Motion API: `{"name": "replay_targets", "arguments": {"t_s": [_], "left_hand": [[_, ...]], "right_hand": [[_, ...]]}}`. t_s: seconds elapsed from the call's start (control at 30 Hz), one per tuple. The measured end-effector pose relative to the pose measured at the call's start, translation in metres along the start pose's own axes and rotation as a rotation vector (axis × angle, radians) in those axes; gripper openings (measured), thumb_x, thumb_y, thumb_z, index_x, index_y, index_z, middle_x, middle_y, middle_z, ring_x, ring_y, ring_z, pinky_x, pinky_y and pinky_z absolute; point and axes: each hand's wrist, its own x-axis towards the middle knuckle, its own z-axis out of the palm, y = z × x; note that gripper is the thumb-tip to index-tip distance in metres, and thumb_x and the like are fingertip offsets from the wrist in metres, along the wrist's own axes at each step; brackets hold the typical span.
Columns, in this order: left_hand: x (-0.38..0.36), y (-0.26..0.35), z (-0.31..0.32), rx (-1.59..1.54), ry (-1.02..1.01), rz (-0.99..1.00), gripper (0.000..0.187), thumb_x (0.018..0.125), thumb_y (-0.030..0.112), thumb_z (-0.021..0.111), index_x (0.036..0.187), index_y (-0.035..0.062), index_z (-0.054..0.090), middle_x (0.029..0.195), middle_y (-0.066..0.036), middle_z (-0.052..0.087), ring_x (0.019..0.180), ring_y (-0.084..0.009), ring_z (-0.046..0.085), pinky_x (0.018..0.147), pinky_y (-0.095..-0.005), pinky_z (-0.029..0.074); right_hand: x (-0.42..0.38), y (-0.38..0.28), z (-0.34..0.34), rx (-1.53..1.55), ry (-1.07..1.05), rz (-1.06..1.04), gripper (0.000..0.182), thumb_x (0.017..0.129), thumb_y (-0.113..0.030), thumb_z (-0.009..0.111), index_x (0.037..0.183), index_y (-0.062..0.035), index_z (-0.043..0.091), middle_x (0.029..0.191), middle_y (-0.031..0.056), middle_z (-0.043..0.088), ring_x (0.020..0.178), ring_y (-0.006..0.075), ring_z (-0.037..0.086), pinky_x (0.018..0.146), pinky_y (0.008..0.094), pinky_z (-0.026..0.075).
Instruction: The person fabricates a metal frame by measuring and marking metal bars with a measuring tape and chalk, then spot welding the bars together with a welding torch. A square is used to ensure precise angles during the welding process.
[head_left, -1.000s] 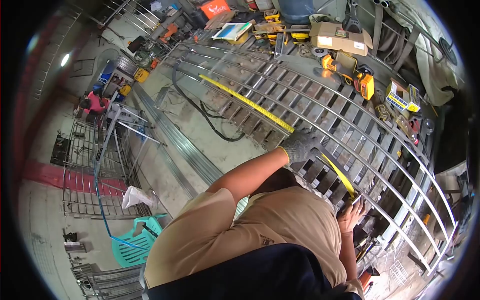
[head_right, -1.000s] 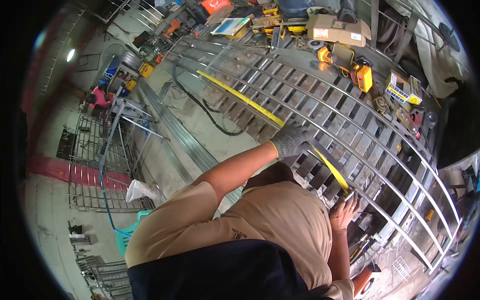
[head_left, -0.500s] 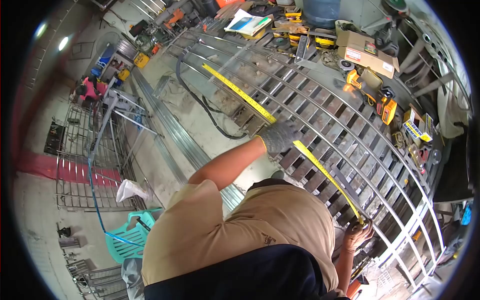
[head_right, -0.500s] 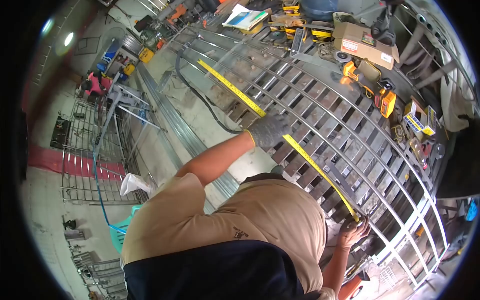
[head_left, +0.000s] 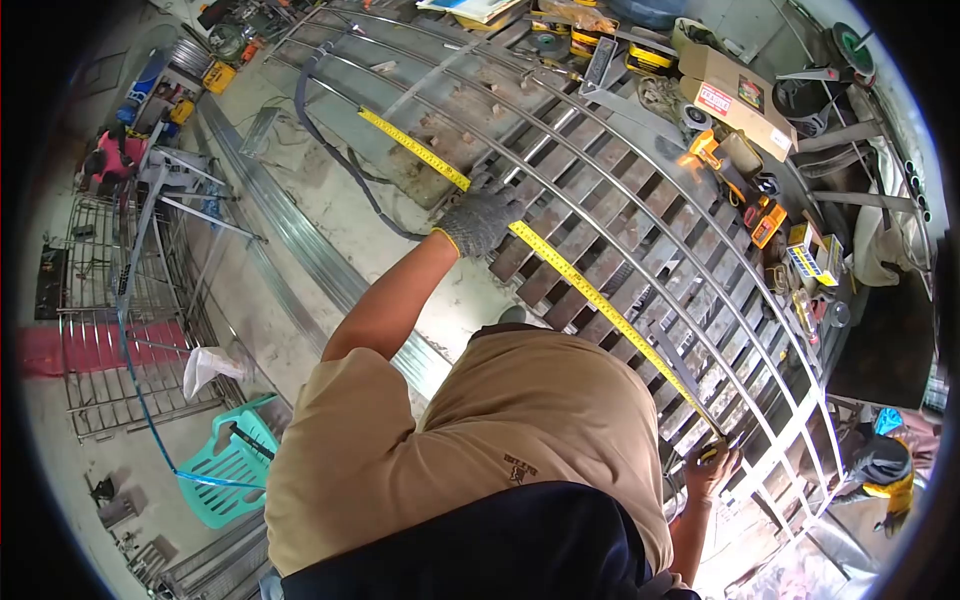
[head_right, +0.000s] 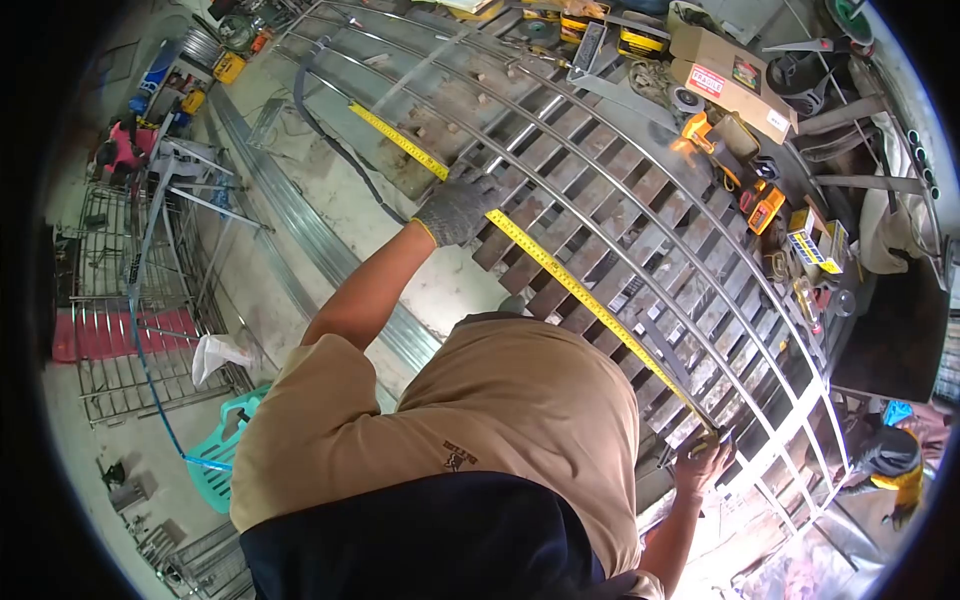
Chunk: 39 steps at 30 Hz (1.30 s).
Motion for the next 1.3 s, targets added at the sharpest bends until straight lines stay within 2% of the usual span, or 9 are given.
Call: {"name": "replay_targets", "arguments": {"t_s": [0.07,0.17,0.3,0.63,0.77,0.9,1.0,1.17,1.3], "left_hand": [[0.001,-0.007,0.011,0.032,0.069,-0.016,0.038,0.096,0.025,0.068,0.133,0.0165,0.07,0.138,-0.013,0.062,0.142,-0.037,0.051,0.129,-0.0638,0.025],[0.003,-0.012,0.009,0.034,0.08,-0.064,0.04,0.092,0.028,0.073,0.13,0.0168,0.07,0.137,-0.01,0.063,0.14,-0.0358,0.051,0.128,-0.0608,0.027],[0.002,-0.011,0.007,-0.044,0.059,-0.089,0.041,0.087,0.025,0.078,0.126,0.0164,0.07,0.134,-0.009,0.063,0.14,-0.0343,0.051,0.125,-0.0592,0.03],[0.0,-0.015,0.012,-0.011,0.041,-0.094,0.038,0.089,0.025,0.08,0.126,0.0209,0.069,0.138,-0.009,0.062,0.141,-0.0351,0.051,0.123,-0.0641,0.032],[-0.006,-0.01,-0.007,0.004,0.277,-0.444,0.044,0.083,0.044,0.086,0.12,0.024,0.076,0.152,-0.01,0.054,0.14,-0.0362,0.048,0.117,-0.0715,0.03],[-0.004,-0.005,-0.02,-0.171,0.488,-0.936,0.068,0.084,0.045,0.092,0.147,0.0334,0.068,0.151,-0.018,0.049,0.138,-0.0395,0.051,0.115,-0.0583,0.041],[0.001,-0.005,-0.039,-0.251,0.505,-1.157,0.079,0.084,0.052,0.09,0.154,0.0254,0.064,0.145,-0.023,0.049,0.135,-0.042,0.05,0.112,-0.0551,0.046],[0.008,-0.015,-0.038,-0.728,0.614,-1.203,0.085,0.09,0.004,0.075,0.168,0.0247,0.045,0.146,-0.03,0.054,0.134,-0.0479,0.063,0.113,-0.0508,0.053],[0.011,-0.036,0.013,-0.915,0.773,-1.088,0.086,0.094,0.004,0.073,0.171,0.0236,0.04,0.134,-0.03,0.07,0.126,-0.0426,0.071,0.109,-0.0487,0.055]], "right_hand": [[0.008,0.003,-0.017,0.01,-0.005,0.056,0.052,0.073,-0.005,0.074,0.124,-0.0056,0.065,0.121,0.0235,0.067,0.116,0.0477,0.062,0.112,0.0634,0.045],[0.022,0.026,-0.022,0.223,-0.019,0.125,0.042,0.079,0.001,0.068,0.12,-0.0027,0.061,0.11,0.0227,0.065,0.104,0.0491,0.061,0.102,0.0616,0.047],[0.035,0.043,-0.025,0.234,-0.16,0.067,0.053,0.076,-0.003,0.069,0.128,-0.0011,0.058,0.106,0.0212,0.059,0.101,0.0478,0.059,0.095,0.0579,0.048],[0.044,0.037,-0.037,0.195,-0.267,0.077,0.07,0.076,0.0,0.075,0.143,0.0024,0.052,0.113,0.0238,0.061,0.115,0.0492,0.058,0.107,0.0619,0.046],[0.045,0.052,-0.049,0.318,-0.33,0.139,0.065,0.074,0.004,0.075,0.136,0.0037,0.059,0.116,0.0246,0.063,0.112,0.0487,0.062,0.101,0.0572,0.051],[0.06,0.054,-0.076,0.406,-0.48,0.218,0.059,0.071,0.001,0.074,0.129,0.0022,0.068,0.11,0.0218,0.066,0.1,0.0429,0.067,0.09,0.0518,0.055],[0.075,0.047,-0.095,0.405,-0.536,0.343,0.051,0.067,-0.003,0.076,0.118,0.0032,0.073,0.098,0.02,0.071,0.085,0.0372,0.069,0.081,0.0465,0.056],[0.082,0.059,-0.111,0.312,-0.597,0.342,0.055,0.061,-0.006,0.078,0.115,0.0045,0.073,0.099,0.0181,0.072,0.085,0.0344,0.069,0.078,0.0455,0.056],[0.092,0.059,-0.117,0.308,-0.622,0.303,0.052,0.06,-0.007,0.08,0.11,0.0044,0.074,0.098,0.018,0.072,0.085,0.0337,0.069,0.077,0.0456,0.056]]}}
